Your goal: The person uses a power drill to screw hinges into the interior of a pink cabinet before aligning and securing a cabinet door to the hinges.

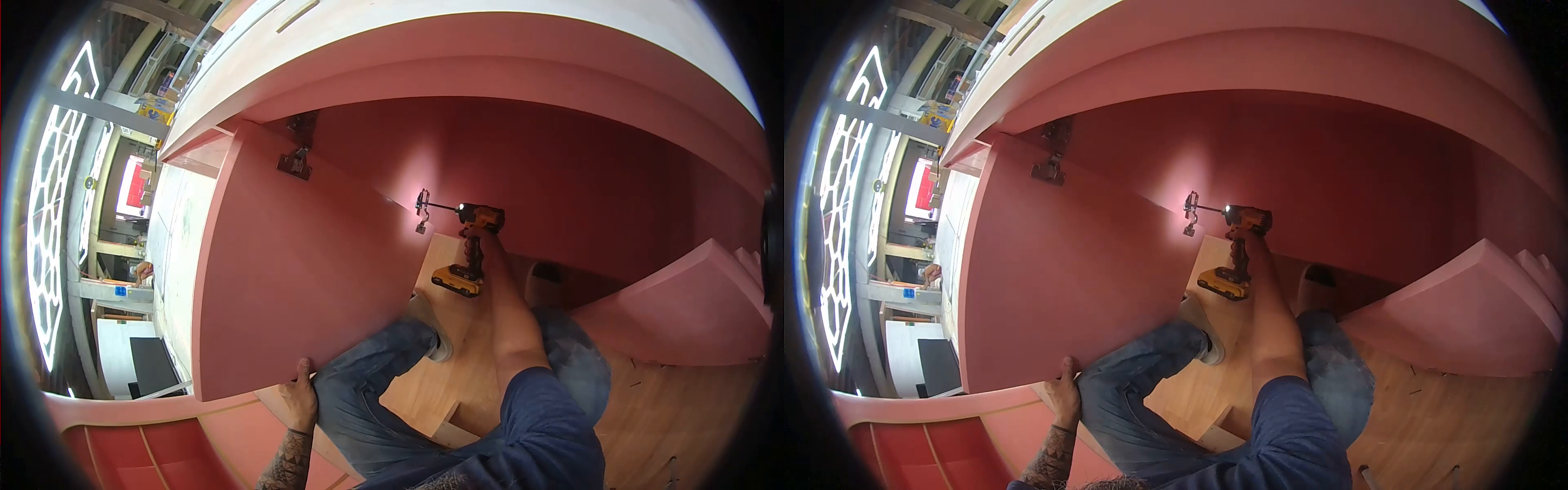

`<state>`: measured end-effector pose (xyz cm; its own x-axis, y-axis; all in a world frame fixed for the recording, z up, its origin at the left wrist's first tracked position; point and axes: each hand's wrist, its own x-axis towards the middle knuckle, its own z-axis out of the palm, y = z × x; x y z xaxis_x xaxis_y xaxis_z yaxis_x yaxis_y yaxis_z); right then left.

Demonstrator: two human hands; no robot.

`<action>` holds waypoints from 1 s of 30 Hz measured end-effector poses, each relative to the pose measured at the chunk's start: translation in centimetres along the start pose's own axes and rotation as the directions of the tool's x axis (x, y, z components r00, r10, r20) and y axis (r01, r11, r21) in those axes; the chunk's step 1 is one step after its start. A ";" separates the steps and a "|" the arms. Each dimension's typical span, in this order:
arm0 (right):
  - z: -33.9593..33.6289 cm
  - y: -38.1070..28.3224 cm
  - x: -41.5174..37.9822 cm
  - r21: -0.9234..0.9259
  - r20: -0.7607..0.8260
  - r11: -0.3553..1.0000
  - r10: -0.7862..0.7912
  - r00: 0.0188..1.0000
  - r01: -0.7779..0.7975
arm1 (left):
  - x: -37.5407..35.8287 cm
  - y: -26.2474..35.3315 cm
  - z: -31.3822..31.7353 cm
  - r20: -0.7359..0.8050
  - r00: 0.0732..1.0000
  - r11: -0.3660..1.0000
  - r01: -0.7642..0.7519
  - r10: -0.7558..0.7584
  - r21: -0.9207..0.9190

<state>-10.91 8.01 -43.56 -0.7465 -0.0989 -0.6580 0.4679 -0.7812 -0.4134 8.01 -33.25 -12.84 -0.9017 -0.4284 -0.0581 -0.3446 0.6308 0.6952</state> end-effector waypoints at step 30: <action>-0.8 0.1 0.6 0.073 0.004 0.997 0.037 0.999 -0.037 | -0.4 1.0 1.1 -0.085 0.996 0.978 0.005 -0.023 -0.207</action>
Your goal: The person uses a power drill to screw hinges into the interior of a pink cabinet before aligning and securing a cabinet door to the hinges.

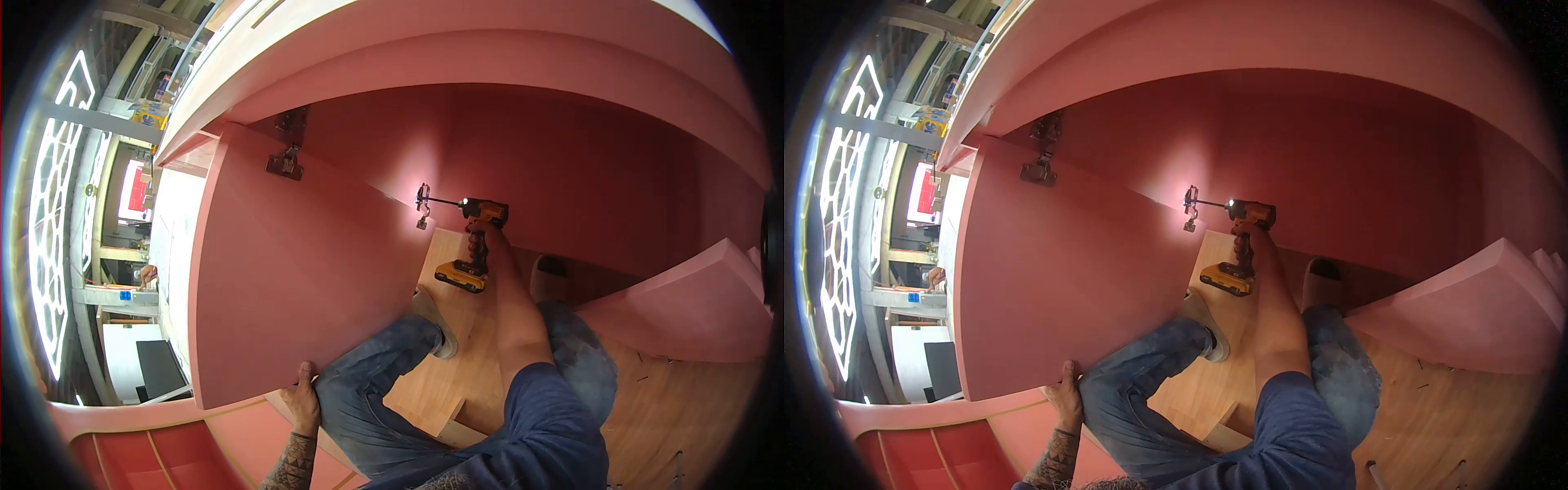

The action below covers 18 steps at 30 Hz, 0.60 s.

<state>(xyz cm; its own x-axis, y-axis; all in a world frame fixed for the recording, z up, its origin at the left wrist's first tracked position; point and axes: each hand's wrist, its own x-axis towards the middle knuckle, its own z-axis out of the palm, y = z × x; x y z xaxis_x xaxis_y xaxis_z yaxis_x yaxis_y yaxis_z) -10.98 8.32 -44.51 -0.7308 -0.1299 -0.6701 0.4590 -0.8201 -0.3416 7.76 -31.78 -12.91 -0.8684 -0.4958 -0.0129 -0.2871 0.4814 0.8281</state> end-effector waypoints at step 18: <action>-0.8 -0.8 -0.2 -0.076 -0.015 0.997 -0.029 0.999 0.028 | 0.4 -0.7 -0.5 0.010 1.000 1.000 0.027 -0.027 -0.013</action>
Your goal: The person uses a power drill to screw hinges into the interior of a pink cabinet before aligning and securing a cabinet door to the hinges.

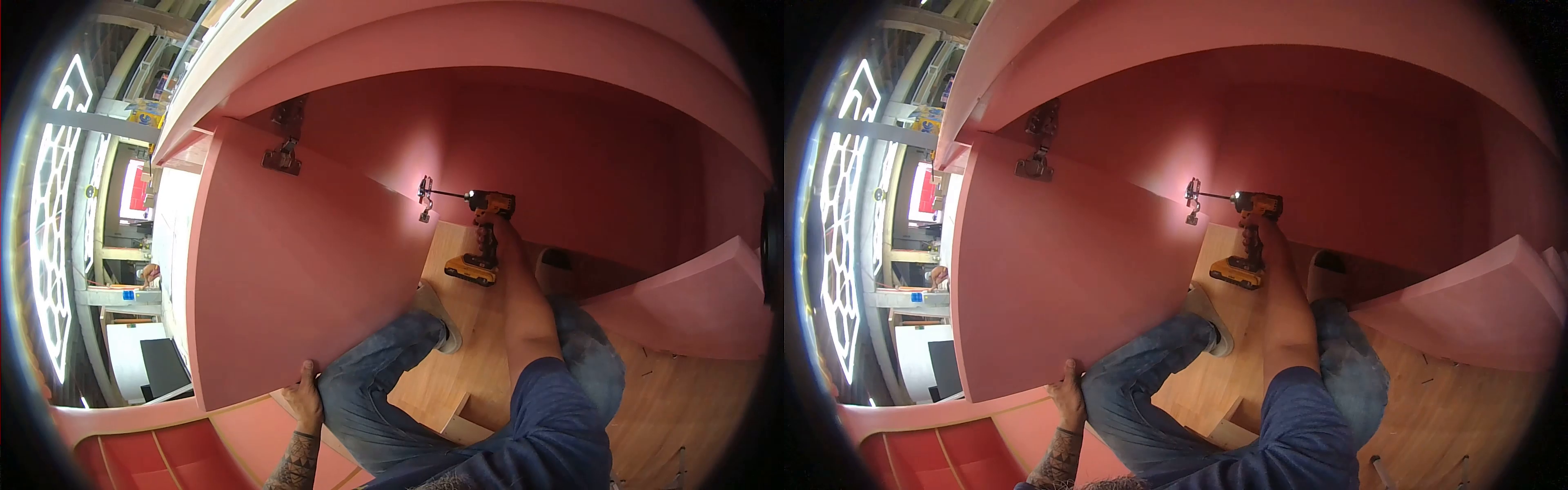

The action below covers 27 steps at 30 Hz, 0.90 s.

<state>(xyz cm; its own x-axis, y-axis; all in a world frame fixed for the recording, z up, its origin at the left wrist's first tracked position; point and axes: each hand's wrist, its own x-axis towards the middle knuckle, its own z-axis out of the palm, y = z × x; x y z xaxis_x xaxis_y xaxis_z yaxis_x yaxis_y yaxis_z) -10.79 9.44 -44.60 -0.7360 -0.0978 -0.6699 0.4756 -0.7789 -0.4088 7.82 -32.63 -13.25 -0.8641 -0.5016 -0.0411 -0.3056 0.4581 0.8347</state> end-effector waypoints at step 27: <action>-1.3 0.2 -1.2 0.037 0.037 0.999 0.004 0.999 -0.005 | -0.7 1.4 0.8 -0.008 0.998 0.995 -0.066 0.066 0.074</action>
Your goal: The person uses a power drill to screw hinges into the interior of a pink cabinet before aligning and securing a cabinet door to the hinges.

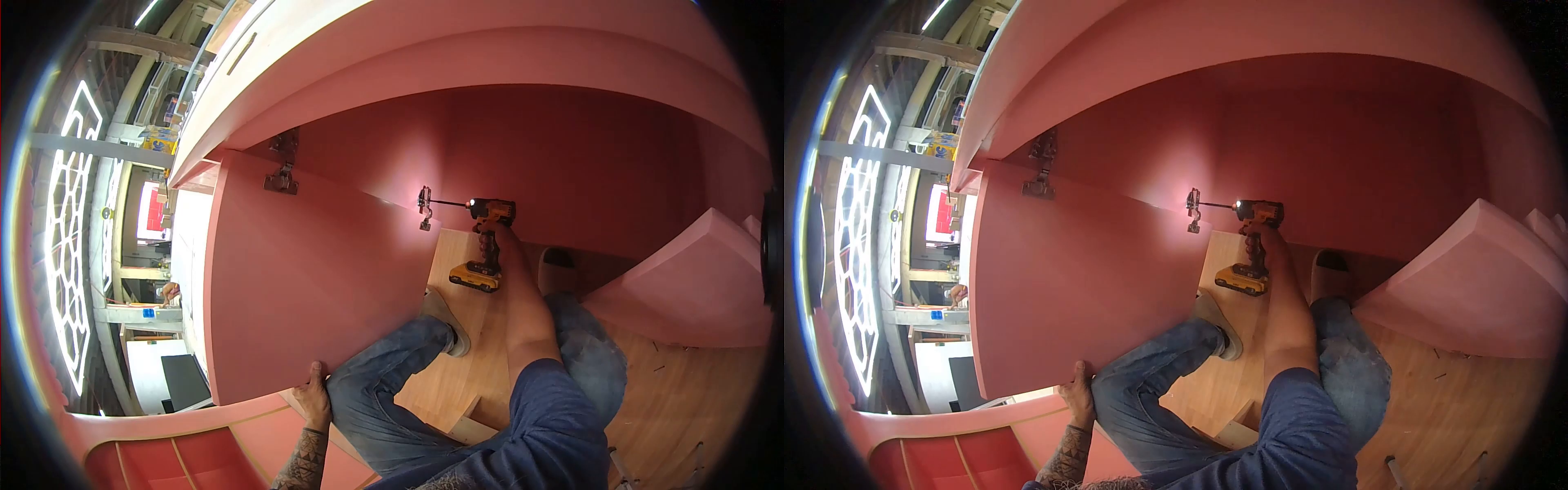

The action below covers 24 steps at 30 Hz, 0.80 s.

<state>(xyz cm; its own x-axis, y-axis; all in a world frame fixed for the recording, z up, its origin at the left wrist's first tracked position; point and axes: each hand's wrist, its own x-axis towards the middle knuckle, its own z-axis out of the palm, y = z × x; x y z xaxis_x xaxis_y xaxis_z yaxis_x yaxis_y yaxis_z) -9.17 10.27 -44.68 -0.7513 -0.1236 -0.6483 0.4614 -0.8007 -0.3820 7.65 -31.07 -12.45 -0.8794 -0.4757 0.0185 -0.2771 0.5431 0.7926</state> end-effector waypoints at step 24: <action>0.0 0.5 0.2 0.083 0.030 0.997 -0.004 1.000 0.002 | 0.9 -2.5 -1.0 0.005 0.998 0.997 0.056 -0.056 -0.048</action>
<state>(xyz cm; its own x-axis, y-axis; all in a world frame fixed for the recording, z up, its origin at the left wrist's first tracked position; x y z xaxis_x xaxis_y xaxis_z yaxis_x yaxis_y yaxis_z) -9.08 9.91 -44.99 -0.7673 -0.1378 -0.6263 0.4194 -0.8467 -0.3275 7.99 -33.53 -13.78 -0.8643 -0.5022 -0.0286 -0.3070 0.4816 0.8208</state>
